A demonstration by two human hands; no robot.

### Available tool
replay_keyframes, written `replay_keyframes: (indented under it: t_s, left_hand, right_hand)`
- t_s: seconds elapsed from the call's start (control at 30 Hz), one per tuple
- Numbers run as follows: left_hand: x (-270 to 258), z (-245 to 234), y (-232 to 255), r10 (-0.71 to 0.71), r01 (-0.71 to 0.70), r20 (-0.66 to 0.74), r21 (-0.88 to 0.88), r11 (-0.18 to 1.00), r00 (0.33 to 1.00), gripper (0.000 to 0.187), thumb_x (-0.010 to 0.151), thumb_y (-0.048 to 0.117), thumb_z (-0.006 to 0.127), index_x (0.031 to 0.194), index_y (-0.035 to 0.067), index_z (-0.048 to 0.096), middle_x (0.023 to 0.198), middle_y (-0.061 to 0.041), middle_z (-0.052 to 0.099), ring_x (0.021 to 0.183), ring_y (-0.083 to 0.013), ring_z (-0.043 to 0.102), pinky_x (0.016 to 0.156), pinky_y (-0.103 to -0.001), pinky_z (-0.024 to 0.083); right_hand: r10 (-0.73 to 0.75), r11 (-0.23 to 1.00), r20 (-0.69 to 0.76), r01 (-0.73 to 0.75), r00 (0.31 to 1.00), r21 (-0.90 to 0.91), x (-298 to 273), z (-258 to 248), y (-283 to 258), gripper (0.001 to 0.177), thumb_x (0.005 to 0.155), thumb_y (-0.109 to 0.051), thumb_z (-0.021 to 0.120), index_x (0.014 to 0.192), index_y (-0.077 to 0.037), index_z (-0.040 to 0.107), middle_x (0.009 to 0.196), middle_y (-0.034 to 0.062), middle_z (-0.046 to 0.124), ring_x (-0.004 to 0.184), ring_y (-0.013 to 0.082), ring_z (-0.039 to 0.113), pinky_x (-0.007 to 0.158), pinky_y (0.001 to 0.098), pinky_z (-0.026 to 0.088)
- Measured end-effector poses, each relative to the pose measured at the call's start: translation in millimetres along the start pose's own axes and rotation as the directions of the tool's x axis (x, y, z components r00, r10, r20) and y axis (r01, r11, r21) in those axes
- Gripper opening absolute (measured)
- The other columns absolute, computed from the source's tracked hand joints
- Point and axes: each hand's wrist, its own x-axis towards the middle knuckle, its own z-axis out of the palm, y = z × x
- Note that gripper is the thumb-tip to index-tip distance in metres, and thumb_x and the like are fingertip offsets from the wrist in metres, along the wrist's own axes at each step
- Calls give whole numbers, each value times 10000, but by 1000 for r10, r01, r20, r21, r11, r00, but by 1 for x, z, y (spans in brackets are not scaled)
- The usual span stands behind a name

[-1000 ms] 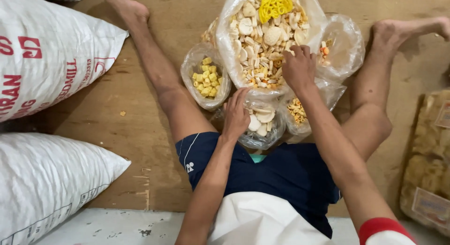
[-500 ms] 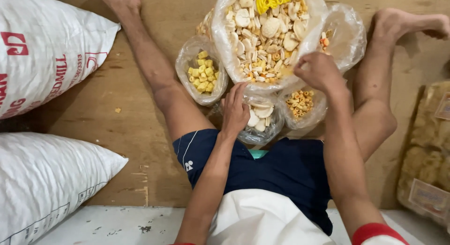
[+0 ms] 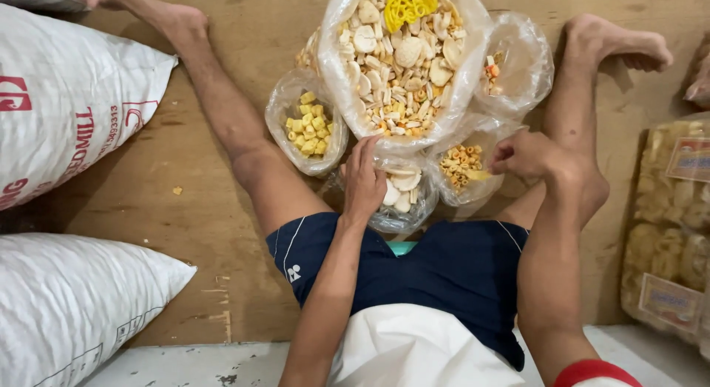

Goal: Sorting various types of snacks from a large central bag into smaller categorized plastic bags.

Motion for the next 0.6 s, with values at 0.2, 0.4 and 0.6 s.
replay_keyframes:
  t_s: [0.2, 0.4, 0.6]
  left_hand:
    - [0, -2, 5, -4, 3, -25, -46, 999, 1000, 726, 805, 24, 516, 1508, 202, 471, 1445, -84, 474, 1188, -393, 584, 890, -453, 396]
    - [-1, 1, 3, -10, 9, -17, -71, 997, 1000, 708, 831, 24, 491, 1517, 193, 462, 1470, -89, 458, 1148, -384, 583, 896, -442, 386]
    - [-3, 8, -5, 12, -11, -37, 25, 1000, 999, 742, 783, 64, 537, 1509, 193, 457, 1463, -72, 465, 1172, -378, 583, 896, -464, 414]
  right_hand:
    - [-107, 994, -294, 108, 950, -12, -8, 14, -28, 385, 839, -441, 720, 1131, -199, 786, 1127, 90, 785, 1124, 368, 694, 953, 499, 553]
    - [-492, 849, -530, 516, 690, -116, 12, 12, -79, 231, 880, -214, 730, 1102, -172, 777, 1114, 151, 749, 1127, 410, 661, 929, 510, 538]
    - [-505, 829, -553, 194, 663, -525, 143, 45, -82, 259, 848, -273, 640, 1051, -241, 797, 1136, 4, 733, 1138, 278, 651, 868, 422, 537]
